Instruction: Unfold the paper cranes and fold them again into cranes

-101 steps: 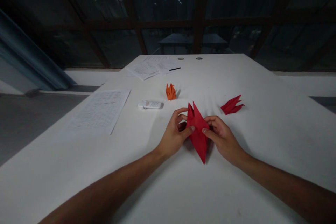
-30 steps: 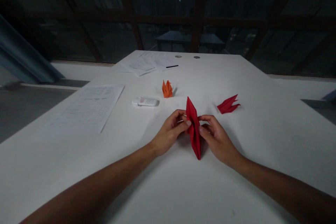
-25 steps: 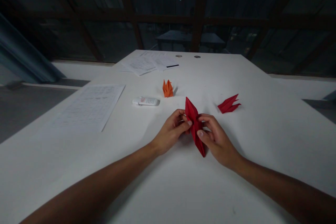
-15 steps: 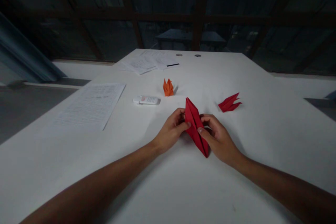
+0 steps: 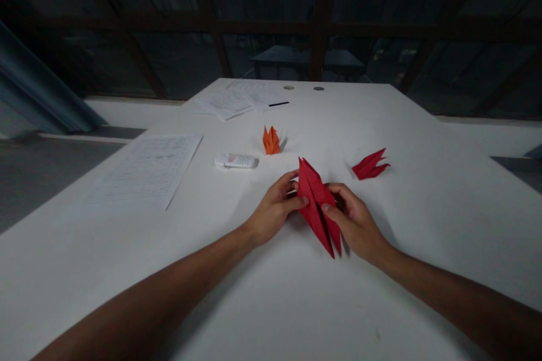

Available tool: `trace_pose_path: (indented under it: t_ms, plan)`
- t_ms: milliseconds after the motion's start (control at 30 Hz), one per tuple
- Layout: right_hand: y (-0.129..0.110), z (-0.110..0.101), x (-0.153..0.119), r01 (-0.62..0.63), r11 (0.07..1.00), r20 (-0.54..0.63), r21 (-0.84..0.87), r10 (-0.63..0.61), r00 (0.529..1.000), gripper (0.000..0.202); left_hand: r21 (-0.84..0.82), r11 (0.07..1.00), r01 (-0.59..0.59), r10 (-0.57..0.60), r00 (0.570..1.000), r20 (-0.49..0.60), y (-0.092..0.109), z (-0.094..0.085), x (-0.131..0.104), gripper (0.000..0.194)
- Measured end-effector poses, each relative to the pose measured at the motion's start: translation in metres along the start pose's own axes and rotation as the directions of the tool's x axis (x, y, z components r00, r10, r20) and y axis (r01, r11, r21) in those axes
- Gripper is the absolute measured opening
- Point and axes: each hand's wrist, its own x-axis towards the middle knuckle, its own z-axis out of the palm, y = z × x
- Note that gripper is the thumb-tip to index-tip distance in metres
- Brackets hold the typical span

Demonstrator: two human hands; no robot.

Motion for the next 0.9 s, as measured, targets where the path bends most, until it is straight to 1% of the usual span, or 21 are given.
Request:
trace_pose_path:
  t_ms: [100, 233, 400, 433, 500, 600, 667, 767, 900]
  plan:
    - [-0.0004, -0.0023, 0.0008, 0.028, 0.999, -0.029, -0.019, -0.028, 0.999, 0.008, -0.020, 1.000, 0.013, -0.012, 0.999, 0.043, 0.0011, -0.0006, 0.0008, 0.053]
    - [-0.0028, -0.0028, -0.0002, 0.045, 0.999, -0.030, -0.031, -0.046, 0.999, 0.004, -0.026, 0.999, 0.047, -0.043, 0.990, 0.133, 0.0032, -0.0020, 0.0002, 0.041]
    - [-0.0058, -0.0025, -0.0037, 0.063, 0.998, -0.045, -0.001, -0.063, 0.997, 0.002, 0.049, 0.998, 0.025, -0.031, 0.990, 0.138, 0.0052, -0.0049, -0.0027, 0.037]
    - [-0.0061, -0.0023, -0.0048, 0.056, 0.998, -0.047, 0.020, -0.055, 0.997, 0.001, 0.064, 0.998, 0.022, -0.031, 0.988, 0.150, 0.0058, -0.0049, -0.0034, 0.037]
    - [-0.0065, -0.0016, -0.0069, -0.004, 0.997, -0.030, 0.078, 0.006, 1.000, 0.002, 0.073, 0.997, 0.033, -0.046, 0.981, 0.188, 0.0070, -0.0042, -0.0046, 0.037]
    - [-0.0065, 0.0005, -0.0081, -0.081, 0.986, 0.008, 0.147, 0.081, 0.997, 0.009, 0.058, 0.996, 0.070, -0.082, 0.970, 0.231, 0.0070, -0.0029, -0.0056, 0.038]
    - [-0.0059, 0.0020, -0.0070, -0.097, 0.979, 0.012, 0.177, 0.096, 0.995, 0.011, 0.059, 0.995, 0.078, -0.089, 0.973, 0.213, 0.0053, -0.0033, -0.0055, 0.037]
    - [-0.0042, 0.0033, -0.0039, -0.100, 0.972, 0.015, 0.214, 0.099, 0.995, 0.010, 0.074, 0.995, 0.066, -0.077, 0.986, 0.149, 0.0026, -0.0056, -0.0046, 0.030]
    - [-0.0012, 0.0019, -0.0010, -0.112, 0.974, 0.038, 0.196, 0.106, 0.994, 0.013, 0.107, 0.993, 0.044, -0.057, 0.991, 0.121, 0.0046, -0.0063, -0.0043, 0.025]
